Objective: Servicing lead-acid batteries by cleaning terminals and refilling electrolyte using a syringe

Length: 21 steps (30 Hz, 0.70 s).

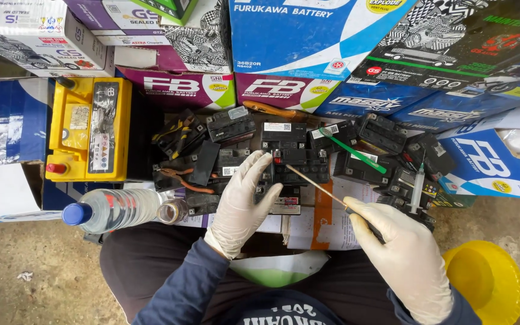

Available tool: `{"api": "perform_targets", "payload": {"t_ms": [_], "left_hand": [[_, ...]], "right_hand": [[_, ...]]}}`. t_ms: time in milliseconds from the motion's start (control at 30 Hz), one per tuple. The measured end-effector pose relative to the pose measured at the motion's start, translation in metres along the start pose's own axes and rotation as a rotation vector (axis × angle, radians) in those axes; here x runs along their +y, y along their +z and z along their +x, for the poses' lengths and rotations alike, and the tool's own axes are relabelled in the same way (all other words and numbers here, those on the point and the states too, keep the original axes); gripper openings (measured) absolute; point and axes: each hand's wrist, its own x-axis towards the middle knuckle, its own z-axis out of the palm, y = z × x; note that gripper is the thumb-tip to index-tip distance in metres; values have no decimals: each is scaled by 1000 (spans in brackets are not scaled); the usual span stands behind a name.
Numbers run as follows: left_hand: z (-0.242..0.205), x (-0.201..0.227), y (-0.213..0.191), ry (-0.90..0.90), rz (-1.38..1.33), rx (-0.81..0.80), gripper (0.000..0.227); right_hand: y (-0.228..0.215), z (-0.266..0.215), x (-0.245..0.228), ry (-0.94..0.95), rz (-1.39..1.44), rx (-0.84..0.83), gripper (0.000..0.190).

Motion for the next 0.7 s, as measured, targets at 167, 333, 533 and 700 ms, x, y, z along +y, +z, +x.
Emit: {"api": "perform_targets", "payload": {"t_ms": [167, 333, 533, 700], "left_hand": [[6, 1, 1, 48, -26, -11, 50], [4, 2, 3, 74, -31, 18, 41], [0, -2, 9, 44, -38, 35, 37], [2, -2, 8, 45, -17, 32, 37]], "right_hand": [[-5, 7, -3, -144, -95, -28, 35], [-3, 10, -4, -290, -278, -31, 37], [3, 8, 2, -293, -223, -25, 36], [16, -3, 14, -8, 65, -49, 35]]}}
